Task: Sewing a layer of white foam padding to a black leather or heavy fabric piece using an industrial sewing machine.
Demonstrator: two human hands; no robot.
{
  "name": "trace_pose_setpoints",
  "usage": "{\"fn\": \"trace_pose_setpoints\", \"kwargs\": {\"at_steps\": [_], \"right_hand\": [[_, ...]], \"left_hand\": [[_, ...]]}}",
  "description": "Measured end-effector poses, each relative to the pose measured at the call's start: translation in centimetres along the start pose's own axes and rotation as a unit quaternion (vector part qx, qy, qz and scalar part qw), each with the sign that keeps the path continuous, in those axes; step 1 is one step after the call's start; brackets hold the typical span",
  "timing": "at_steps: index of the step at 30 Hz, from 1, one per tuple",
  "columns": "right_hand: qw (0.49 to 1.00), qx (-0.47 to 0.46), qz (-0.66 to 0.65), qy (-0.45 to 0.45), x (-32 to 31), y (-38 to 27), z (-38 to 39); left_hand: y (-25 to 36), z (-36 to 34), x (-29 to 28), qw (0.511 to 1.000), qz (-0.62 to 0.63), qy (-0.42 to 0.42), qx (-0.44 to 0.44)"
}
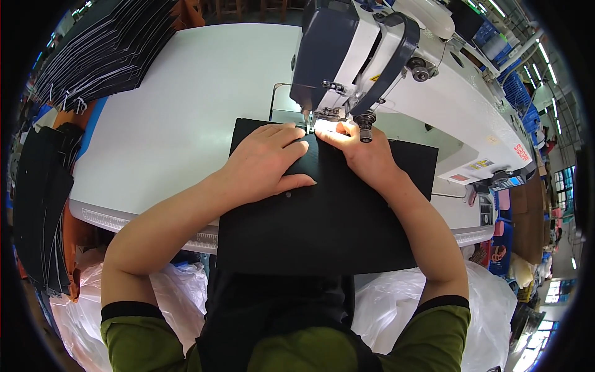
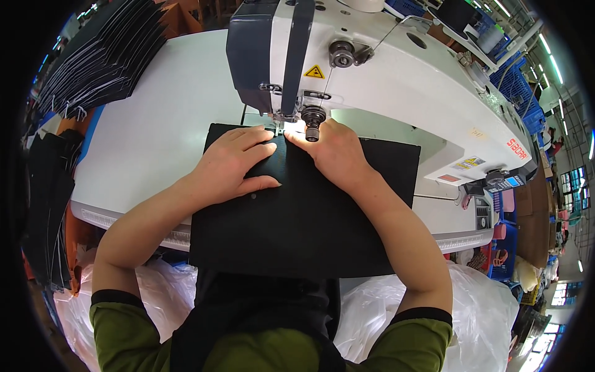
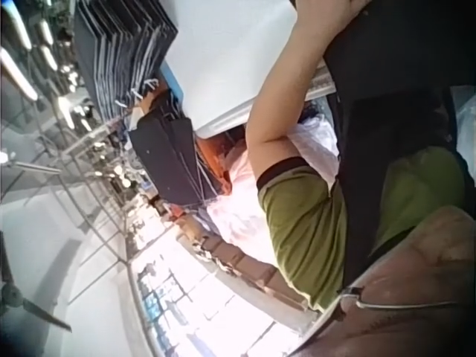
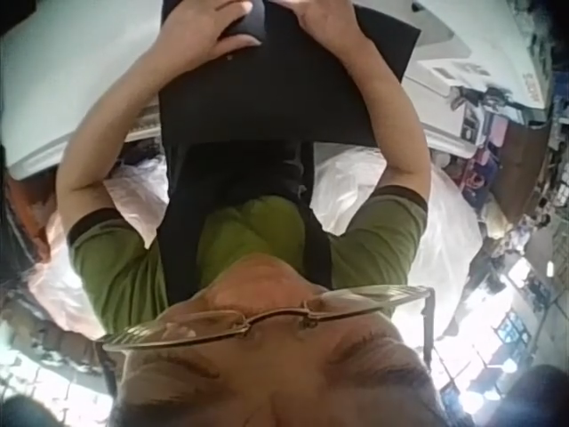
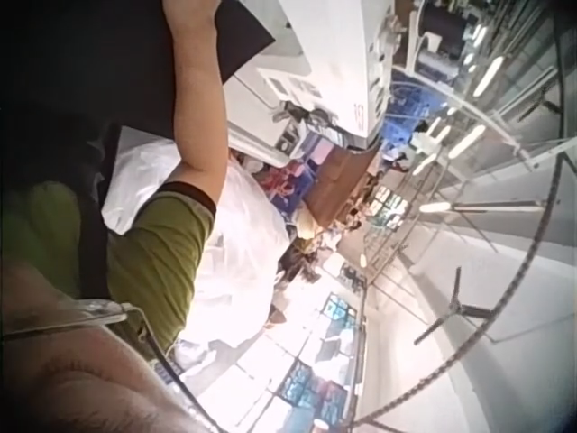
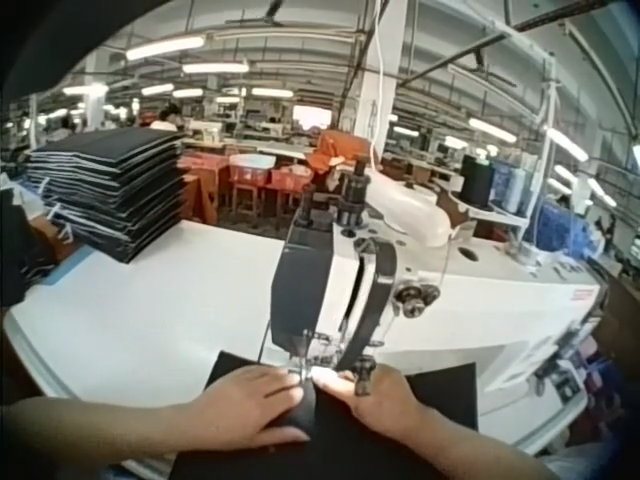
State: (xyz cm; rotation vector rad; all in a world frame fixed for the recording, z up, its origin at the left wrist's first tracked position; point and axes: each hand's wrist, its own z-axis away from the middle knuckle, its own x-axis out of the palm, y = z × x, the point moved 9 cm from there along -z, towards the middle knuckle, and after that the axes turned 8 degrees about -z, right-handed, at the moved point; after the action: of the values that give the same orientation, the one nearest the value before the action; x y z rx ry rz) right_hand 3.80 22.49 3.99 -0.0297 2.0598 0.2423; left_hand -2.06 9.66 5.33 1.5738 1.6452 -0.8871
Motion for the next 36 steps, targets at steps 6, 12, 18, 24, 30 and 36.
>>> {"fn": "trace_pose_setpoints", "kwargs": {"at_steps": [6,12,18,24,30,36], "right_hand": [[1.0,-0.001,-0.028,0.013,-3.1,-0.6,-0.8],[0.891,0.257,-0.359,0.101,-3.7,4.9,1.3],[0.874,0.295,-0.361,0.136,-4.4,5.2,1.2],[0.874,0.297,-0.367,0.118,-3.9,5.3,1.2],[0.918,0.245,-0.299,0.088,-4.5,3.8,0.8],[0.994,0.061,-0.094,-0.003,-7.0,-4.8,1.2]], "left_hand": [[-0.6,-0.1,0.5,1.0,0.007,-0.001,-0.019],[-0.4,-0.5,0.2,1.0,0.022,0.004,-0.01],[-0.2,-0.2,0.2,1.0,0.013,0.0,-0.008],[0.3,0.1,-0.1,1.0,0.018,0.0,-0.001],[0.7,0.0,-0.3,1.0,0.022,-0.003,0.003],[0.0,0.1,0.1,0.999,0.029,-0.024,-0.017]]}}
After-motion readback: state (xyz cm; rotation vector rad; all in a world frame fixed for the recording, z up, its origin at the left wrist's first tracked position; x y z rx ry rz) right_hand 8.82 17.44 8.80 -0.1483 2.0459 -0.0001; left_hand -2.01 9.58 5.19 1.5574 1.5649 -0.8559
